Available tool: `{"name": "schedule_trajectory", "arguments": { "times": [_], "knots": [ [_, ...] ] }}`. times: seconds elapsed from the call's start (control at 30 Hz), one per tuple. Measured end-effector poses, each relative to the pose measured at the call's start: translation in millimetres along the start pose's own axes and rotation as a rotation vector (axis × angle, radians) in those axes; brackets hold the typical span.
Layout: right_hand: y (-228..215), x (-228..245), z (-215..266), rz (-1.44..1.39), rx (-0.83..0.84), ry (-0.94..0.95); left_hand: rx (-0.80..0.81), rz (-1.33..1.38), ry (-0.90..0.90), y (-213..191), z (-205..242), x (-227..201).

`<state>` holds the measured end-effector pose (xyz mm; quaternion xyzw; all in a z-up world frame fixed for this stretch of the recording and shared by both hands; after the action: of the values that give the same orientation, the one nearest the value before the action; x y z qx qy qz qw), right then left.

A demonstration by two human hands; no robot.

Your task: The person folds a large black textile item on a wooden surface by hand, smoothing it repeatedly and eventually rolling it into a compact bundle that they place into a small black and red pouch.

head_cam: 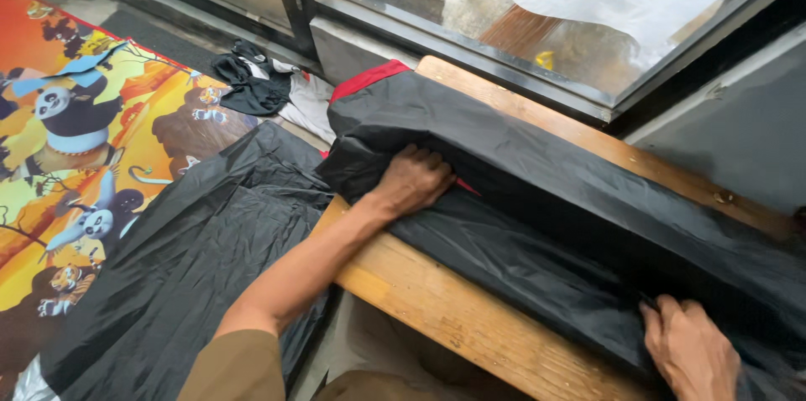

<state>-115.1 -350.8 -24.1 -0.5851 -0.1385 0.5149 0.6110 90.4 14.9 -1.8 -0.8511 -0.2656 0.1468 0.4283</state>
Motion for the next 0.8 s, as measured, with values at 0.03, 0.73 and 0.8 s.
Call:
{"name": "schedule_trajectory", "arguments": {
  "times": [0.03, 0.73, 0.8],
  "knots": [
    [-3, -1, 0, 0.122, 0.001, 0.040, -0.016, 0.255, 0.004, -4, -1, 5],
    [-128, 105, 115, -0.287, -0.955, -0.351, 0.145, 0.055, -0.372, -49, 37, -20],
    [-127, 139, 130, -0.691, -0.944, -0.665, 0.180, 0.066, -0.398, -49, 34, -19]
  ]
}}
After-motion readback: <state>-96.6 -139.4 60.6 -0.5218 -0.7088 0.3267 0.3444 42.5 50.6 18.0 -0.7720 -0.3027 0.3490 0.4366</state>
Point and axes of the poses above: each hand's wrist, its own z-axis away from the middle knuckle, its own y-axis out of the palm, x = y × z, the point moved 8 cm from there along -z, towards the middle knuckle, and after that the axes turned 9 degrees about z, right-handed, at the moved point
